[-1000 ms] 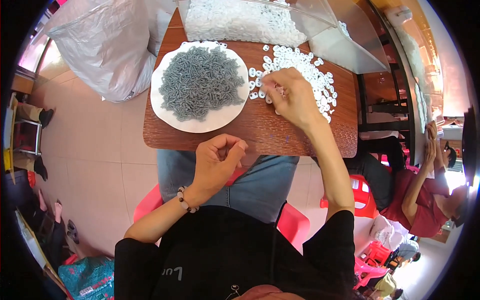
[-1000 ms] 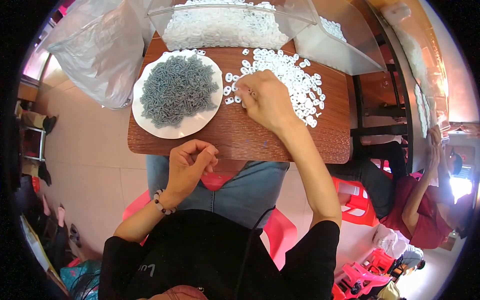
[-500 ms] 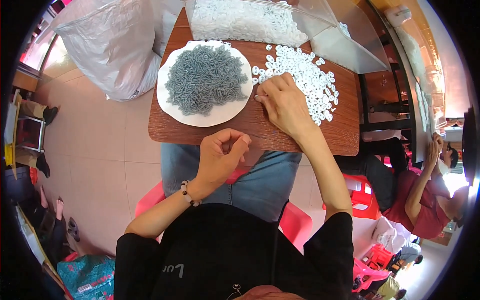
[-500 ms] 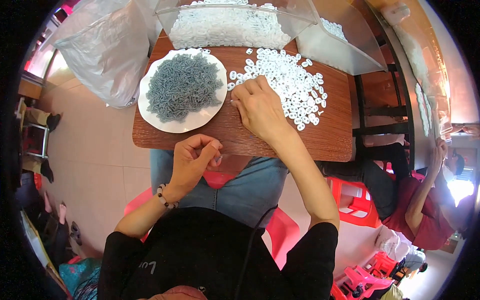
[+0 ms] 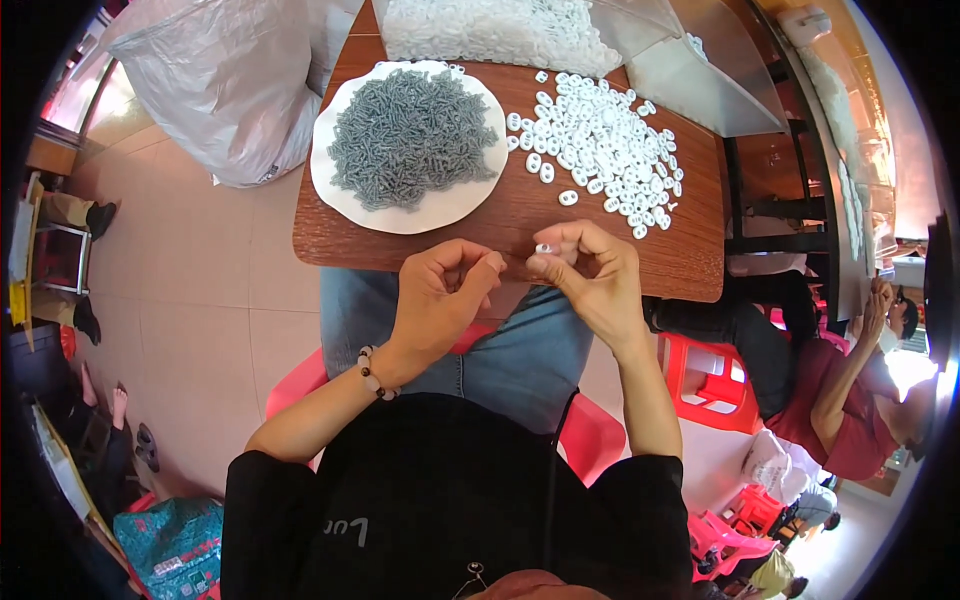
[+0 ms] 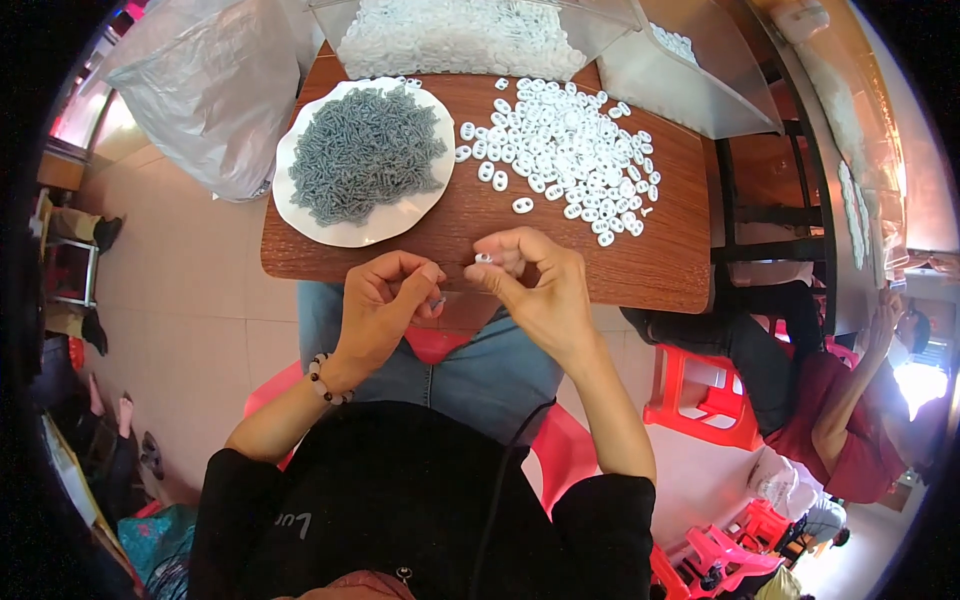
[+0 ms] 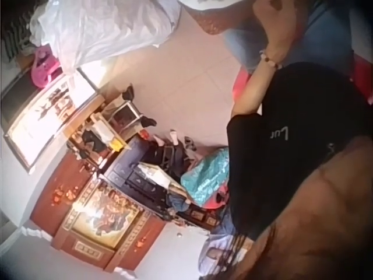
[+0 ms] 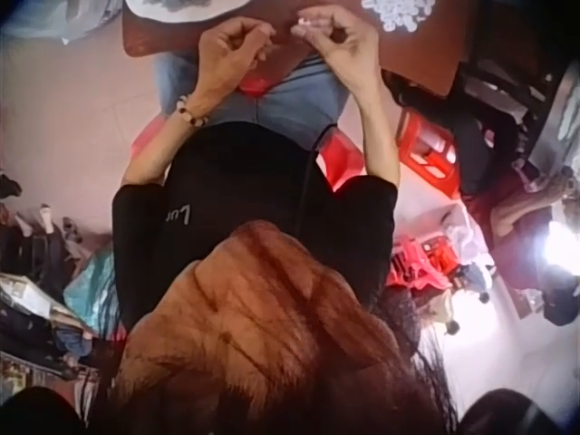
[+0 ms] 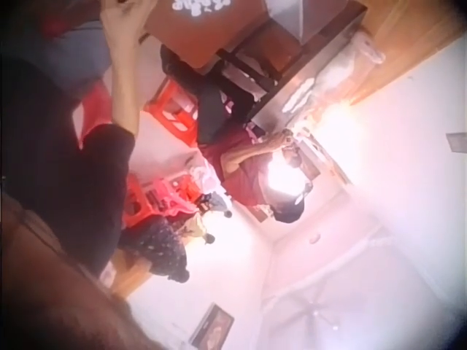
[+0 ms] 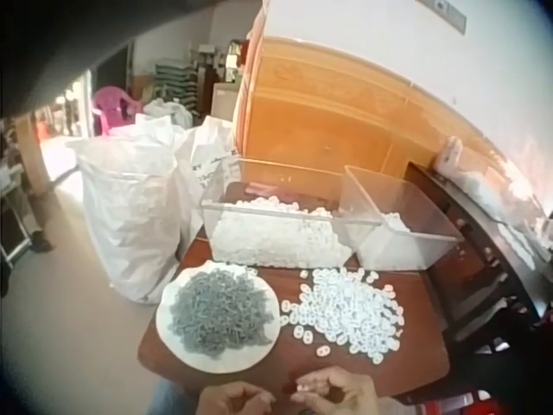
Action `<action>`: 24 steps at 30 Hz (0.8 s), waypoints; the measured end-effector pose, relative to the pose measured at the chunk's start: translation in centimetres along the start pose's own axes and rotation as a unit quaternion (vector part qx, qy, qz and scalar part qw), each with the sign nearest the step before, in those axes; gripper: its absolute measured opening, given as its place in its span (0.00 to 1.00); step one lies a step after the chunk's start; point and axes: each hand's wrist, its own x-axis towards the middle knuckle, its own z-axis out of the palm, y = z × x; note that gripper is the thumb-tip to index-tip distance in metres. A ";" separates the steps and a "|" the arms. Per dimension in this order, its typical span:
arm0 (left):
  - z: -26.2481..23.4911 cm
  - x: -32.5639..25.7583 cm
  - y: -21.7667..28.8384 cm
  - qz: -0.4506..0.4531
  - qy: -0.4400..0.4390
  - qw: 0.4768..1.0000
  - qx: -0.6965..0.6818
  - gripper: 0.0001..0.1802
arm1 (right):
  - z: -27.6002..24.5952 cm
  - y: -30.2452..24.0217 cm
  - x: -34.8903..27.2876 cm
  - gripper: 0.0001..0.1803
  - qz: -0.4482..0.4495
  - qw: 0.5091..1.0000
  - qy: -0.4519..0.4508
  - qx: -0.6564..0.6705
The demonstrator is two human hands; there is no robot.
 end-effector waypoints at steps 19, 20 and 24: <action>0.6 -0.6 1.1 -0.036 -0.053 0.996 -0.054 0.12 | 1.6 -1.6 -2.5 0.06 -0.141 0.976 0.048 -0.161; 0.6 -0.6 1.2 -0.037 -0.053 0.996 -0.054 0.12 | 1.8 -1.5 -2.3 0.06 -0.175 0.969 0.059 -0.164; 0.3 -0.5 0.7 -0.087 -0.076 0.980 -0.161 0.12 | 2.2 -1.6 -2.2 0.07 -0.196 0.961 0.057 -0.187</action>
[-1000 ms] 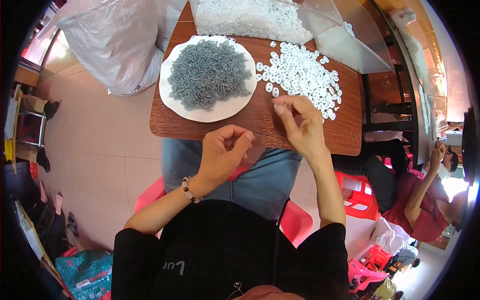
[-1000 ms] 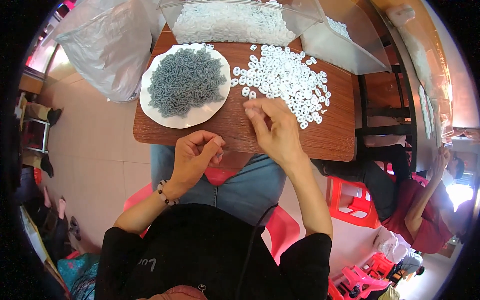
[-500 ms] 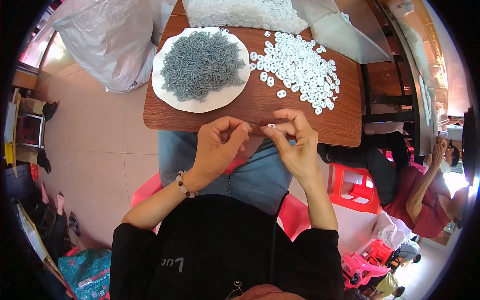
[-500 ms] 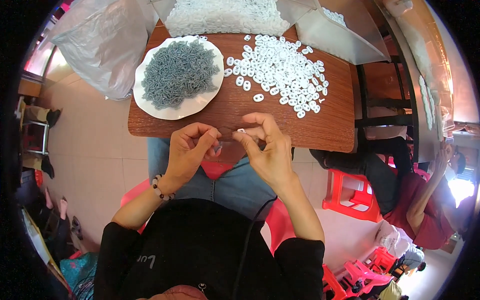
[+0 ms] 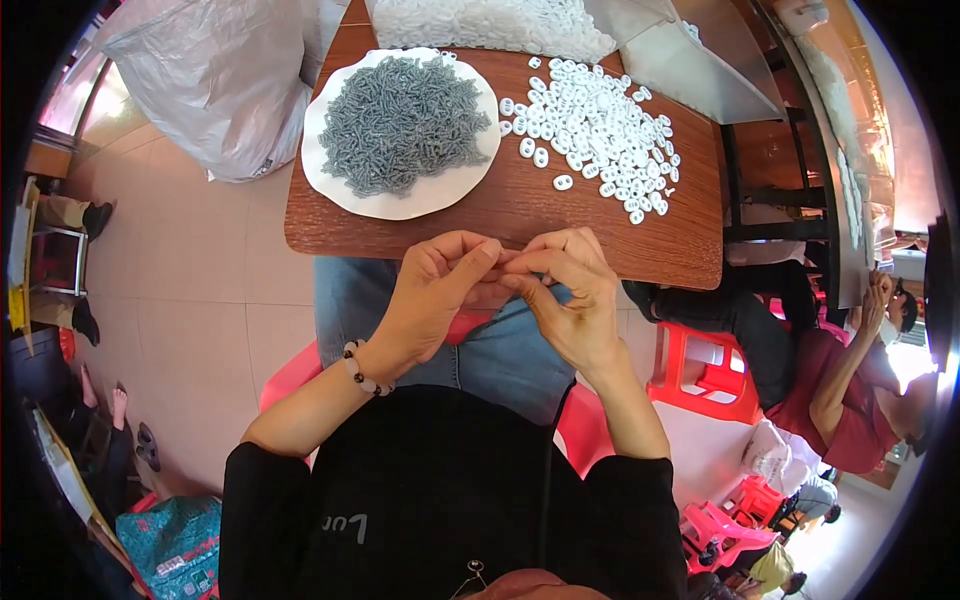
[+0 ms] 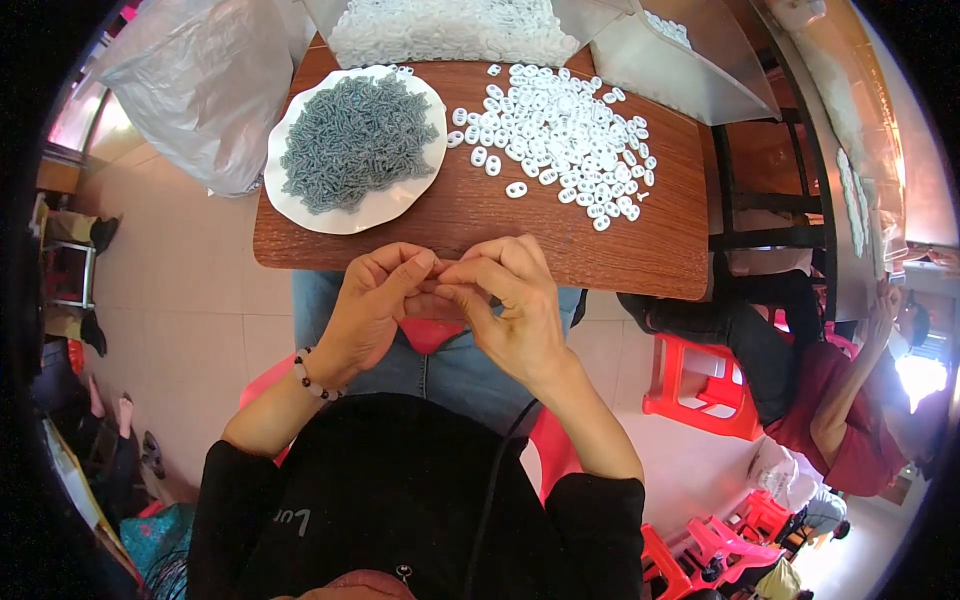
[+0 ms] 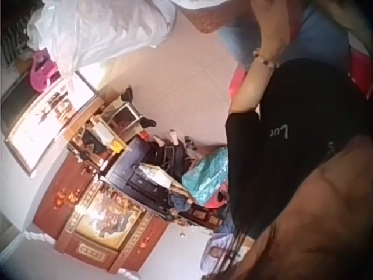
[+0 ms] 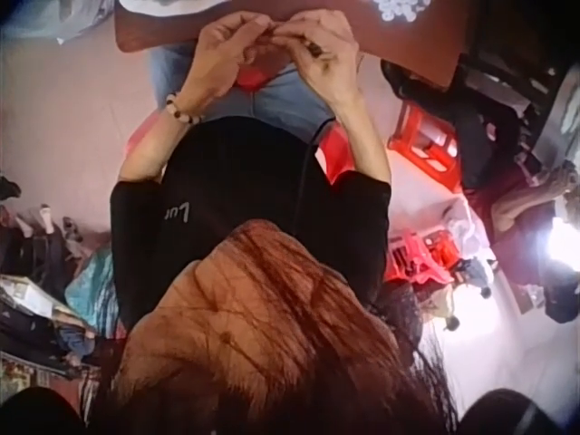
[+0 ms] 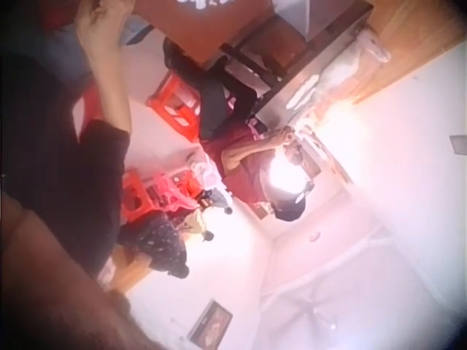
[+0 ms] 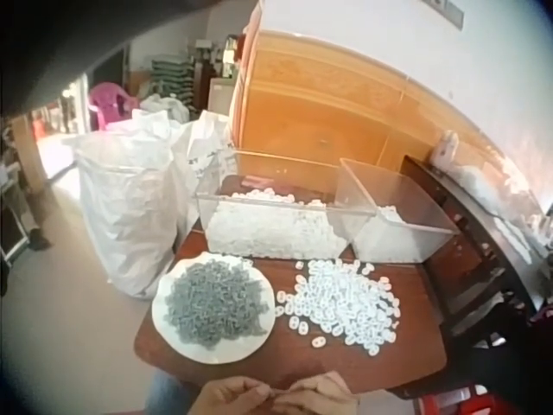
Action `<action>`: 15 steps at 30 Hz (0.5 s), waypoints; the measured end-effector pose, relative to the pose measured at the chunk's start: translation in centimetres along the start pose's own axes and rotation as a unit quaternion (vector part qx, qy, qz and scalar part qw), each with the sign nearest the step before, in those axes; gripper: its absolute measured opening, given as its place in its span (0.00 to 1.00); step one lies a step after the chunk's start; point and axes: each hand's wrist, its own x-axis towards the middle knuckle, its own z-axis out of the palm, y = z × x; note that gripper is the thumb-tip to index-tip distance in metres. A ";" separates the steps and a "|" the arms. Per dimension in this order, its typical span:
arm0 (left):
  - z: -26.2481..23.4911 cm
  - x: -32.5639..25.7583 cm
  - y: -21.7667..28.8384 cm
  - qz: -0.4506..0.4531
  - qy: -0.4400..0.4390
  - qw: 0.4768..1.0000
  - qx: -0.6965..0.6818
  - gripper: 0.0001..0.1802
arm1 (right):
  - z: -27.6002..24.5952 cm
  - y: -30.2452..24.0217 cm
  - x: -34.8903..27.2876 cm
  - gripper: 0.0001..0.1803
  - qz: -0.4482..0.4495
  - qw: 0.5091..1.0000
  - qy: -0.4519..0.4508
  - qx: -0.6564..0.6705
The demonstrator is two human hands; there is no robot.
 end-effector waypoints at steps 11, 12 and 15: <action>-0.5 0.3 -0.2 -0.031 0.015 0.999 -0.019 0.11 | 0.9 0.6 -0.2 0.11 -0.081 0.990 0.069 -0.096; -0.6 0.2 -0.2 -0.024 0.021 0.999 -0.016 0.11 | 0.9 0.5 -0.1 0.11 -0.092 0.986 0.072 -0.121; -0.5 0.2 0.0 -0.021 0.033 0.999 -0.006 0.11 | 0.6 0.2 0.0 0.11 -0.091 0.987 0.048 -0.124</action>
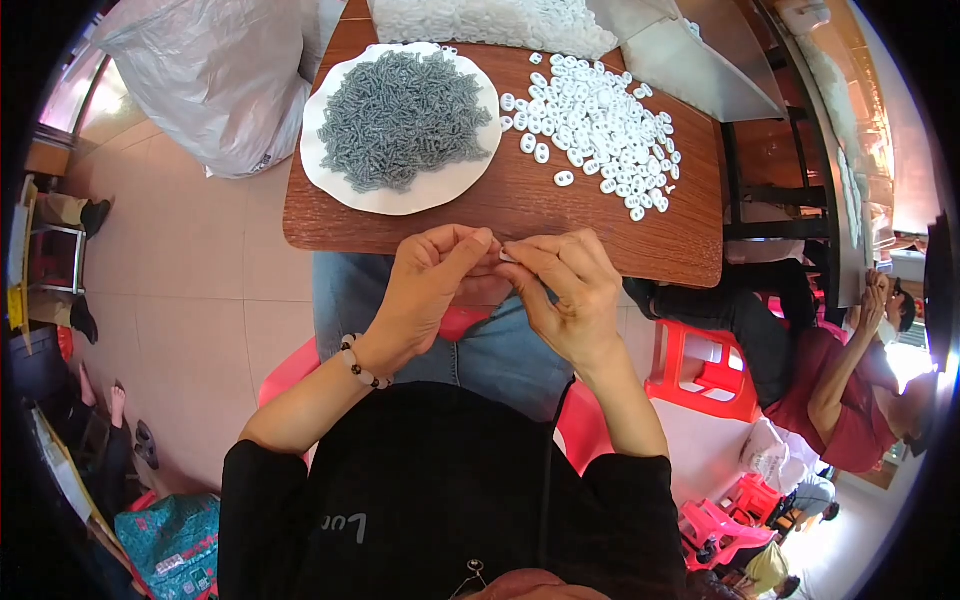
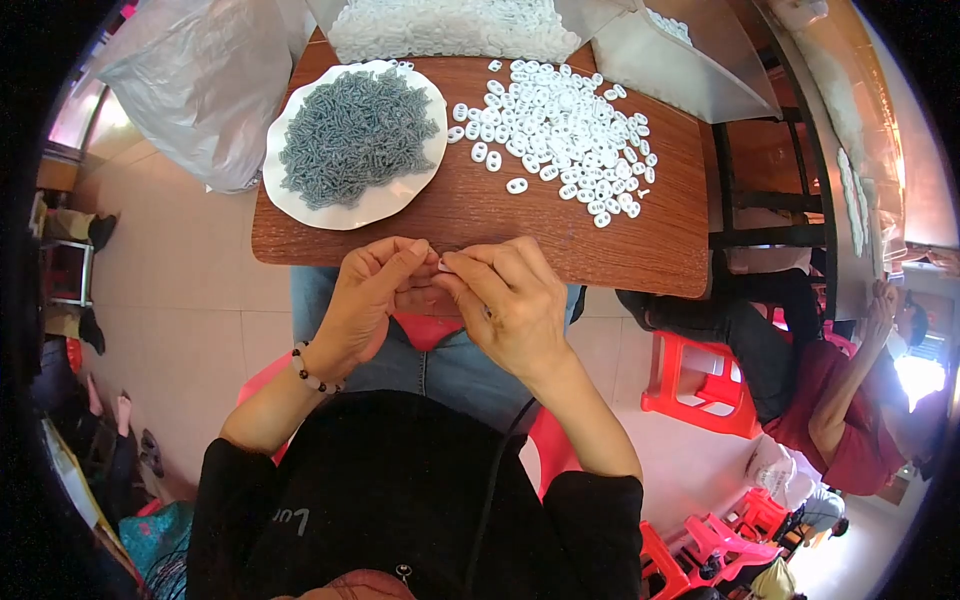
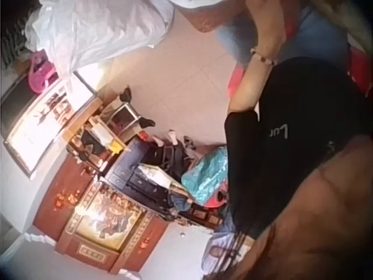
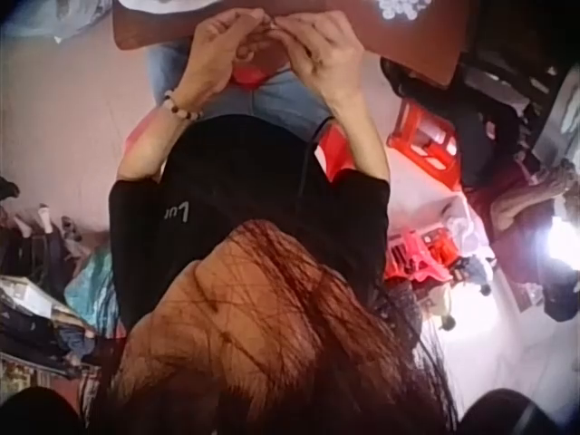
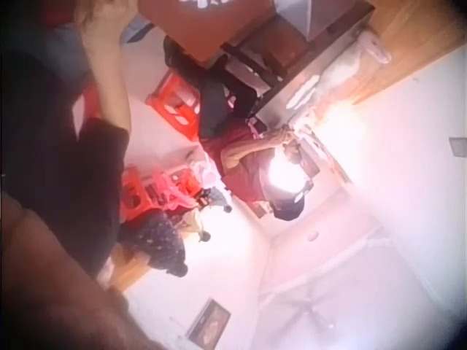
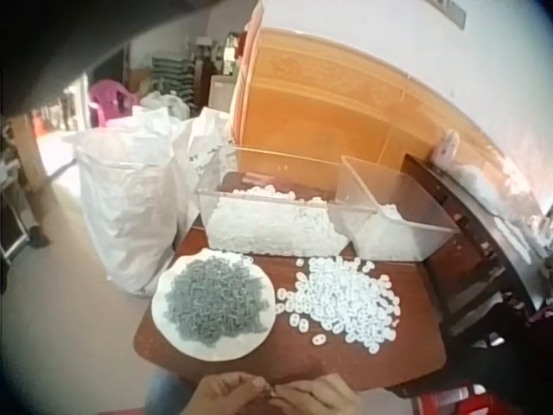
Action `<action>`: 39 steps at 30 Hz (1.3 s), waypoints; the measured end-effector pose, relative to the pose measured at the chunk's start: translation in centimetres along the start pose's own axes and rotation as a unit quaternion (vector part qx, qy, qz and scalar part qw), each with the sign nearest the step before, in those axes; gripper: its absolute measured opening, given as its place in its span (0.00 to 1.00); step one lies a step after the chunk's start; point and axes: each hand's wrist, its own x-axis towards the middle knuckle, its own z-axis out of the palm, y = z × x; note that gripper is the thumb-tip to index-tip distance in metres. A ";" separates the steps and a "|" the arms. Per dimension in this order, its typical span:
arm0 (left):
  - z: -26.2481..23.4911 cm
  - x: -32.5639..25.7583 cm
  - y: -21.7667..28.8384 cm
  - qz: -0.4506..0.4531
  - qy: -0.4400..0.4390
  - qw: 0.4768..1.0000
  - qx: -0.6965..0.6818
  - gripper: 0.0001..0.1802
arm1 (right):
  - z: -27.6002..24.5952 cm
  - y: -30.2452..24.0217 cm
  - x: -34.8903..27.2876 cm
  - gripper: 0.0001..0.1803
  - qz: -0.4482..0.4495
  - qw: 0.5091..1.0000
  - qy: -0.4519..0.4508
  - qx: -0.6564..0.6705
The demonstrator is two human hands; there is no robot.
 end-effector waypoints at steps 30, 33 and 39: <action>0.8 -0.2 -0.9 0.110 0.005 0.981 0.160 0.10 | -1.4 0.5 -1.2 0.06 0.403 0.822 -0.056 0.399; 0.8 -0.2 -1.0 0.119 -0.003 0.979 0.163 0.10 | -1.3 0.4 -1.3 0.05 0.390 0.818 -0.063 0.419; 0.7 -0.2 -1.0 0.126 -0.022 0.974 0.184 0.09 | -1.4 0.2 -1.2 0.04 0.389 0.815 -0.072 0.423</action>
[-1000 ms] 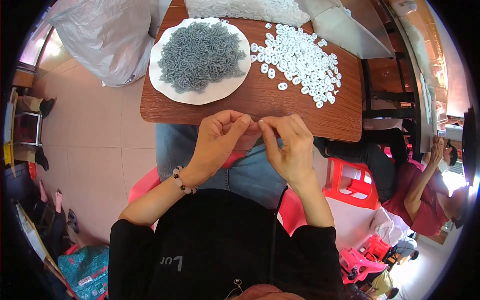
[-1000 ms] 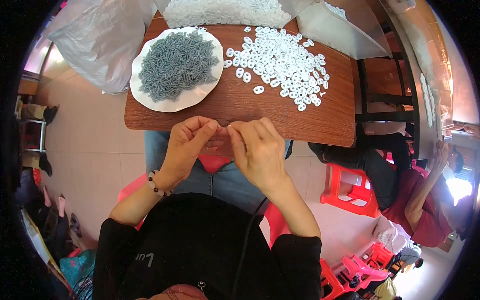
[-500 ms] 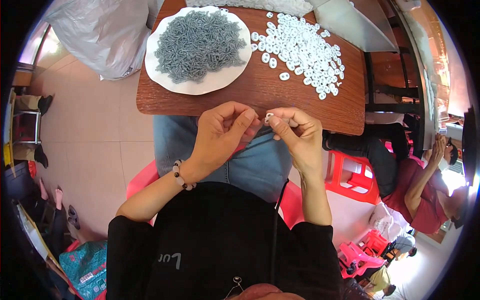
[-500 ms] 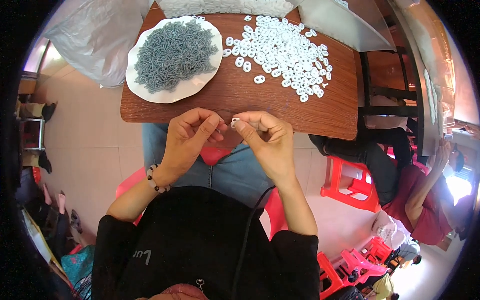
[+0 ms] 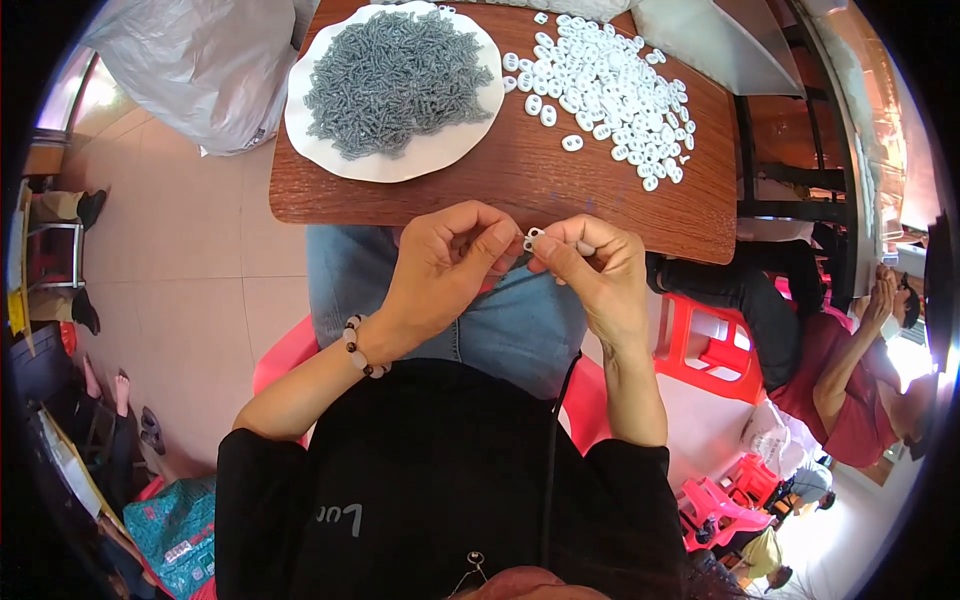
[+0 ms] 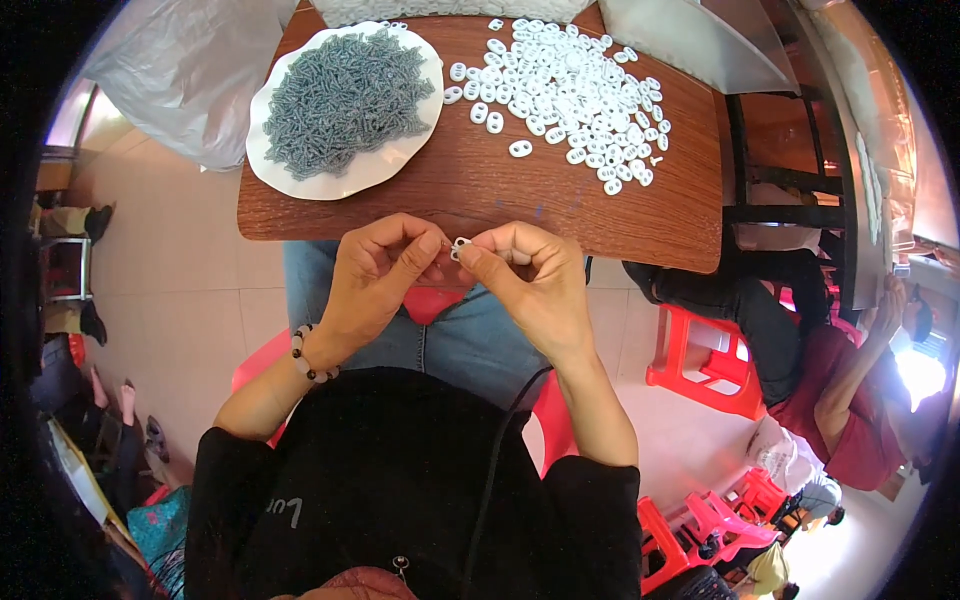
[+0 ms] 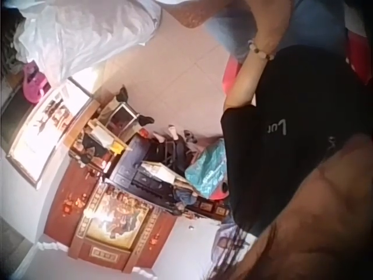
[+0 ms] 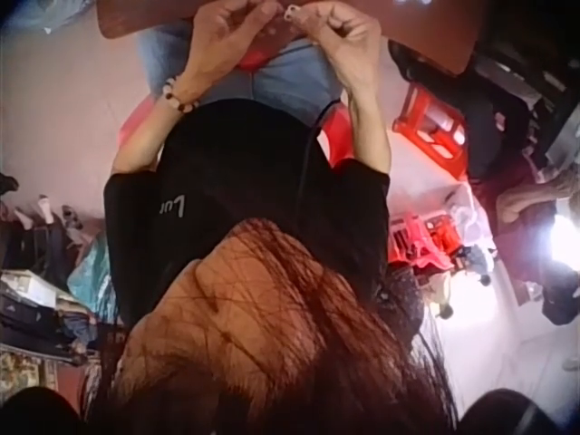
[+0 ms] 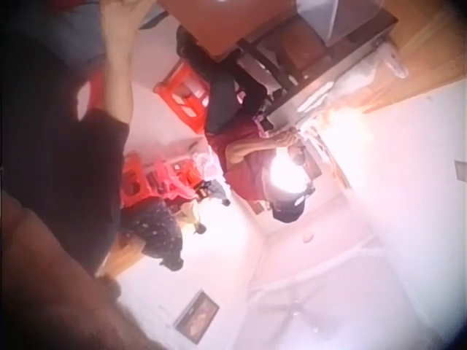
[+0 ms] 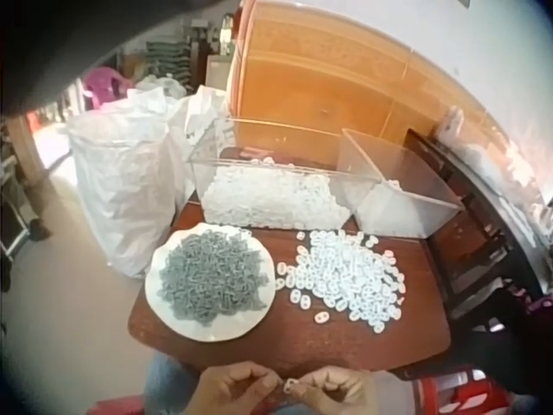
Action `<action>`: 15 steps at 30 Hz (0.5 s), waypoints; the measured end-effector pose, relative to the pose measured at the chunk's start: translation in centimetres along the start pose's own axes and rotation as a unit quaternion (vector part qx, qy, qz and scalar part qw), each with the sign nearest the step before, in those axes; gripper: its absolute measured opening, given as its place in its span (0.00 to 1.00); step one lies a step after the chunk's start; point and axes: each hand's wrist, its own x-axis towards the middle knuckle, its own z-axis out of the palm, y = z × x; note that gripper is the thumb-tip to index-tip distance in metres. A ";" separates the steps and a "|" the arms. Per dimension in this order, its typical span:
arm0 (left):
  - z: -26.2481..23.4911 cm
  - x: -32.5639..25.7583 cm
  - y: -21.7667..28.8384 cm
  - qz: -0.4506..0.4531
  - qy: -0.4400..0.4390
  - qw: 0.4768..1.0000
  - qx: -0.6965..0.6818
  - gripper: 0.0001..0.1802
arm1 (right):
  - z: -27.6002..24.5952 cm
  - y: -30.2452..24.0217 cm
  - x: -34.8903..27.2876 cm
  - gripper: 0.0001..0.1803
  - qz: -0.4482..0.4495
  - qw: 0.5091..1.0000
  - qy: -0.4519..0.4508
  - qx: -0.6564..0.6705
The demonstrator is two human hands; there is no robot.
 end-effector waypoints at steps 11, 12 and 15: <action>-0.1 0.0 -0.6 0.004 -0.008 1.000 0.025 0.08 | 0.1 -0.3 0.0 0.04 0.008 0.999 -0.003 -0.037; -0.1 0.0 -0.6 0.002 -0.007 1.000 0.028 0.08 | 0.0 -0.3 0.0 0.04 0.005 0.999 -0.005 -0.042; -0.4 0.1 -0.1 -0.003 -0.025 0.998 0.055 0.08 | 0.0 -0.2 0.1 0.04 0.000 0.999 -0.005 -0.054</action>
